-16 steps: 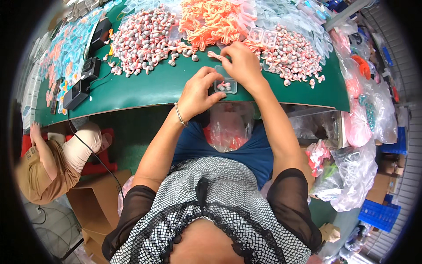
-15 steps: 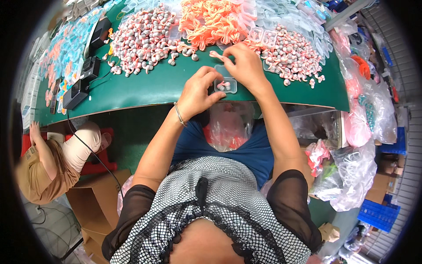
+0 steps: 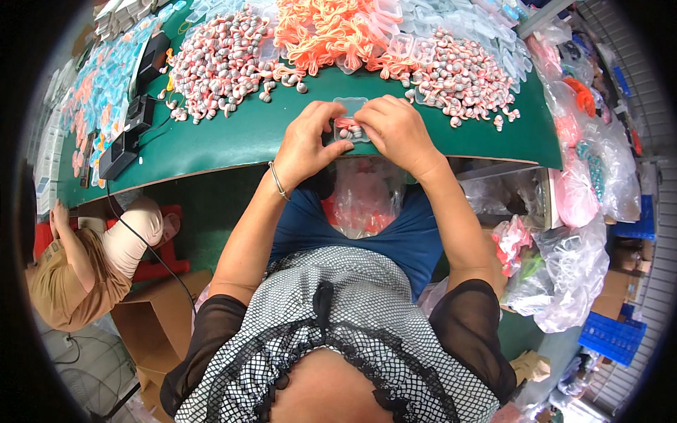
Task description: Packing small pink ribbon decorative items into plastic cases and then into a plastic bag.
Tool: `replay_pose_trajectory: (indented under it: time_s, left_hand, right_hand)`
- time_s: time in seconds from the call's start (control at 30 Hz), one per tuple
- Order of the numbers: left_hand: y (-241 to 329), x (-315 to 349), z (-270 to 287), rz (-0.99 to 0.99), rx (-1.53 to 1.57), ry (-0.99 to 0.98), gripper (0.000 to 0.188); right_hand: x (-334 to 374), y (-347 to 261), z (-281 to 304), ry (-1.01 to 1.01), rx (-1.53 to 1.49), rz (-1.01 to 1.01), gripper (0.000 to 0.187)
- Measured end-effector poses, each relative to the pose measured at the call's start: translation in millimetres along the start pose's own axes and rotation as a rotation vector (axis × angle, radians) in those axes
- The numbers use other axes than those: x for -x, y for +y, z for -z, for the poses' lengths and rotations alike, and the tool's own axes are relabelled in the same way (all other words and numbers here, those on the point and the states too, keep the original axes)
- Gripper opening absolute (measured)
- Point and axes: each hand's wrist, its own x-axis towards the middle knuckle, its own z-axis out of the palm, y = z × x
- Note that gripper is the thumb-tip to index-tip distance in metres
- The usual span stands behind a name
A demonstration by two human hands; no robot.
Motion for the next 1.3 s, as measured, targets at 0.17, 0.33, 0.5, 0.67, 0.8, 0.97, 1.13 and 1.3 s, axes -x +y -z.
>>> replay_pose_trajectory:
  time_s: [0.17, 0.33, 0.5, 0.67, 0.8, 0.97, 1.13, 1.3]
  left_hand:
    - [-3.4, 2.4, -1.7, -0.046, -0.02, 0.018, 0.039]
    - [-3.7, 2.1, -1.2, -0.037, -0.022, 0.01, 0.035]
    - [0.1, 2.8, -0.3, -0.017, 0.011, 0.015, 0.035]
    - [-3.2, 2.1, -0.2, -0.059, -0.028, 0.013, 0.037]
    - [-2.7, 2.4, -0.4, -0.079, -0.033, 0.025, 0.038]
    - [-0.7, 1.9, 1.0, -0.057, -0.02, 0.028, 0.038]
    - [-2.9, 1.8, -0.1, -0.112, -0.047, 0.038, 0.041]
    - [-1.4, 1.8, 0.6, -0.067, -0.038, 0.015, 0.045]
  right_hand:
    - [3.4, -3.6, 1.8, -0.022, 0.041, 0.055, 0.015]
    - [11.1, -7.5, -1.7, 0.022, 0.064, 0.018, 0.022]
    - [17.4, -13.2, -5.6, 0.052, 0.09, 0.028, 0.026]
    - [16.9, -14.1, -8.2, 0.065, -0.101, -0.12, 0.025]
    - [19.3, -11.6, -10.3, 0.11, -0.166, -0.201, 0.022]
    - [17.4, -14.2, -5.4, 0.084, -0.021, -0.12, 0.018]
    - [2.4, 4.0, -2.3, 0.082, -0.065, -0.231, 0.016]
    - [-5.3, 14.5, -11.6, -0.014, 0.079, -0.334, 0.021]
